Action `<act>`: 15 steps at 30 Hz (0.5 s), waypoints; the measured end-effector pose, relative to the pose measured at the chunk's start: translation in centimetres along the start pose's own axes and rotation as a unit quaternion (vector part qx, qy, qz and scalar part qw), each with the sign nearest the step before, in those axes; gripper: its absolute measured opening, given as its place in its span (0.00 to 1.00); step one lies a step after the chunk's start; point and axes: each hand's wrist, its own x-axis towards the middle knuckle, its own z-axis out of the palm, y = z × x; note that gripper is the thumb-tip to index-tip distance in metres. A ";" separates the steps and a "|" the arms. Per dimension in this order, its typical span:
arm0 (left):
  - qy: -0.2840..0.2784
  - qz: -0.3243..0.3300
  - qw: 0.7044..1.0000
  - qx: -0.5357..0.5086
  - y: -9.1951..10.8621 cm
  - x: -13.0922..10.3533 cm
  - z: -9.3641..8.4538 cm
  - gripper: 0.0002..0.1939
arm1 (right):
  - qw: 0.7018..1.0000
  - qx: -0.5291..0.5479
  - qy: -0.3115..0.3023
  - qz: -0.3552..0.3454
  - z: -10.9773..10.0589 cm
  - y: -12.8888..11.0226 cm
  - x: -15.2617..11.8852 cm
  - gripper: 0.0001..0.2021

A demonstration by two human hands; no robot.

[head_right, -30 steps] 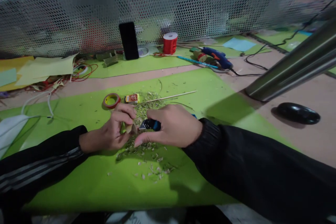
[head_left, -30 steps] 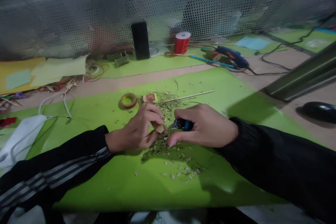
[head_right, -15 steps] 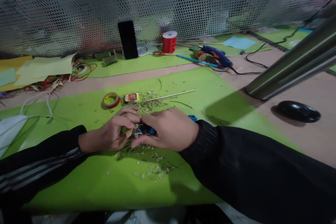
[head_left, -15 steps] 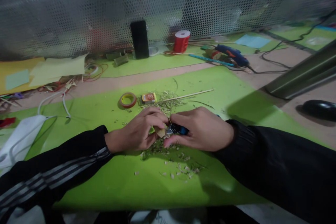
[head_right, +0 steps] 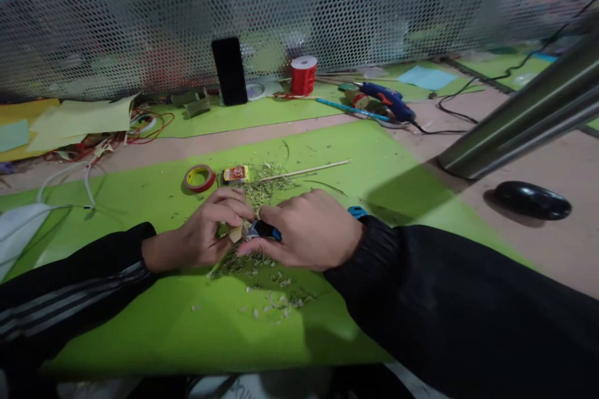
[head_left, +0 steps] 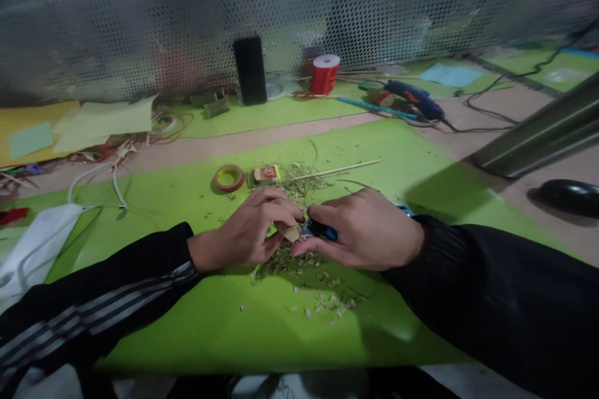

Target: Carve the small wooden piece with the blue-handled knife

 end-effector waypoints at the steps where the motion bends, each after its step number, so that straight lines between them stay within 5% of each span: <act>1: -0.001 -0.004 1.000 0.005 0.0 0.0 0.0 0.17 | 1.000 -0.002 -0.009 0.004 -0.1 0.0 0.0 0.34; 8: -0.015 -0.010 1.000 0.010 0.3 -0.1 -0.3 0.16 | 0.998 -0.010 -0.060 0.016 -0.7 0.0 0.1 0.36; 15: -0.028 -0.018 0.999 -0.001 0.1 0.0 -0.3 0.14 | 0.999 -0.026 0.009 -0.026 -0.4 -0.1 0.0 0.34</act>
